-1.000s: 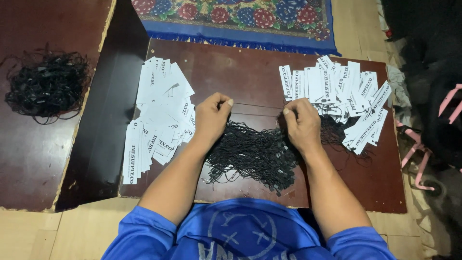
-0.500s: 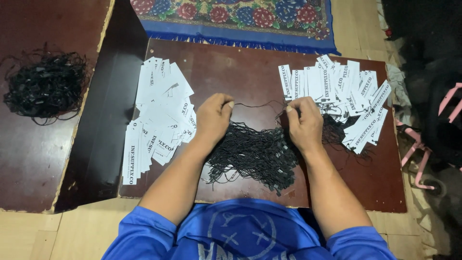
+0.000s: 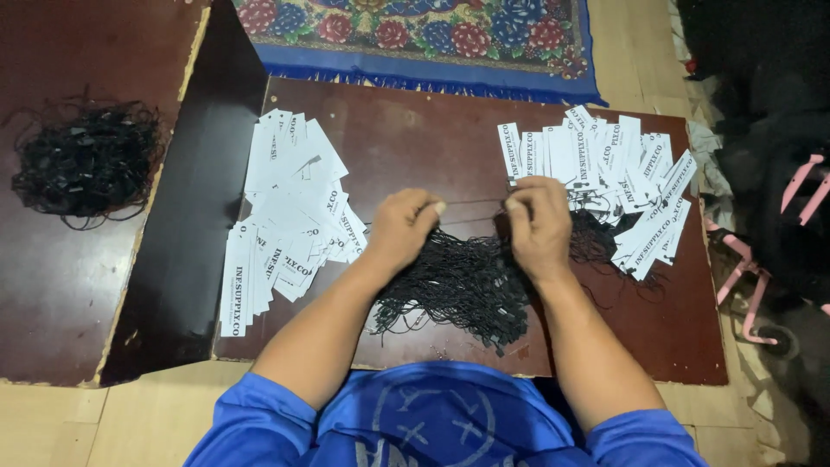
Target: The person sits at a low table and repeatedly picks up white paper tags and black cables. They insert the tag into the cable's connector housing and place the assembled item into a growing pile on the right side of the table.
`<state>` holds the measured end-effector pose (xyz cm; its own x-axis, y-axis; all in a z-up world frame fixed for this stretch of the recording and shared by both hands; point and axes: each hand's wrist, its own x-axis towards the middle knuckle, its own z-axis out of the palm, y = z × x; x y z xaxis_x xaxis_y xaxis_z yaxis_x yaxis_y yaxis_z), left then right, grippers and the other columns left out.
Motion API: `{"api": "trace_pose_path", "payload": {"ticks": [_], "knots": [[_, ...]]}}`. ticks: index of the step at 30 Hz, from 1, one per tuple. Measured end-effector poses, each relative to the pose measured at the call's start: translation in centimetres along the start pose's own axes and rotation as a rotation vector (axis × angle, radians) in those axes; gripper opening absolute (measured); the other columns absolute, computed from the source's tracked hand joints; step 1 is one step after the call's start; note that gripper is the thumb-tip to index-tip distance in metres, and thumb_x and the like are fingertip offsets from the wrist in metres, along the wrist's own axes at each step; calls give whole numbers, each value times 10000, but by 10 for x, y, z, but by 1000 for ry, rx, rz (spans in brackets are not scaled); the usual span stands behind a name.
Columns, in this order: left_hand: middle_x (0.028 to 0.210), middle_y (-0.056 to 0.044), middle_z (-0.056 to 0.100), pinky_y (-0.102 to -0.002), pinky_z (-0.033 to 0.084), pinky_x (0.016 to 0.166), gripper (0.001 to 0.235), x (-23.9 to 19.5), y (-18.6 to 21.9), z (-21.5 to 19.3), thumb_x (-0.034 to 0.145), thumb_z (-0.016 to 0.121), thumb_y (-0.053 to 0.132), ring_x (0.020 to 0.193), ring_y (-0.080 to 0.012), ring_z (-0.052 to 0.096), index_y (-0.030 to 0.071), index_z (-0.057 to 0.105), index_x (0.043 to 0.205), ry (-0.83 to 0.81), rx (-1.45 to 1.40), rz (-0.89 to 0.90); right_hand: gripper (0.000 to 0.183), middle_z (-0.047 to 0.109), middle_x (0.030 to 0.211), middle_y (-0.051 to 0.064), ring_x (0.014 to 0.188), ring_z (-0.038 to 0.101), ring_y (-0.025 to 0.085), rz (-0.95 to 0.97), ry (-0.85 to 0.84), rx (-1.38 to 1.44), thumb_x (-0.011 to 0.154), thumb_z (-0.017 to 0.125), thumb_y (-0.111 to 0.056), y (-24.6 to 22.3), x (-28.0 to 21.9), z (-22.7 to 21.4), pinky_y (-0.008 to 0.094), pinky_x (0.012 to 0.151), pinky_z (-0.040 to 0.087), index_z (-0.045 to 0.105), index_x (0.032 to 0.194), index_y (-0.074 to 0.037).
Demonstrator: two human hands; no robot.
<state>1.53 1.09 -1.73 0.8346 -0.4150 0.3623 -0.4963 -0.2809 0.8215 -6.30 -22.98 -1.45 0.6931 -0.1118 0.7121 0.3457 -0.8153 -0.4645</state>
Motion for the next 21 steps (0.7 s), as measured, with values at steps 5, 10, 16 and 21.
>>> {"api": "trace_pose_path", "payload": {"ticks": [5,10,16,21], "knots": [[771,-58,733,-375,539,773,70,10,13,-27,922,722,215,804,-272,713,172,774,907,143,-104,-192,94,645,1038,124,995,637,342,86,56,-3,1017,631,-20,-8,11,-19,437,867,495,623,931,-55],[687,-35,696,-345,511,703,86,16,14,-42,921,718,226,703,-183,640,163,775,908,241,-151,-344,94,642,1048,136,1007,639,359,99,97,-29,1031,642,-36,-3,13,-23,450,869,493,608,944,-47],[685,-44,693,-349,540,707,114,18,15,-44,935,682,201,714,-203,670,145,774,897,296,-135,-365,108,662,1034,127,988,664,343,119,81,-6,1031,650,-56,-2,10,-21,430,861,506,623,927,-53],[686,-44,688,-342,536,701,121,18,12,-47,925,724,216,709,-193,661,132,765,849,334,-112,-359,100,662,1029,129,981,673,336,151,69,28,1038,630,-46,-10,13,-24,434,849,508,619,938,-48]]}}
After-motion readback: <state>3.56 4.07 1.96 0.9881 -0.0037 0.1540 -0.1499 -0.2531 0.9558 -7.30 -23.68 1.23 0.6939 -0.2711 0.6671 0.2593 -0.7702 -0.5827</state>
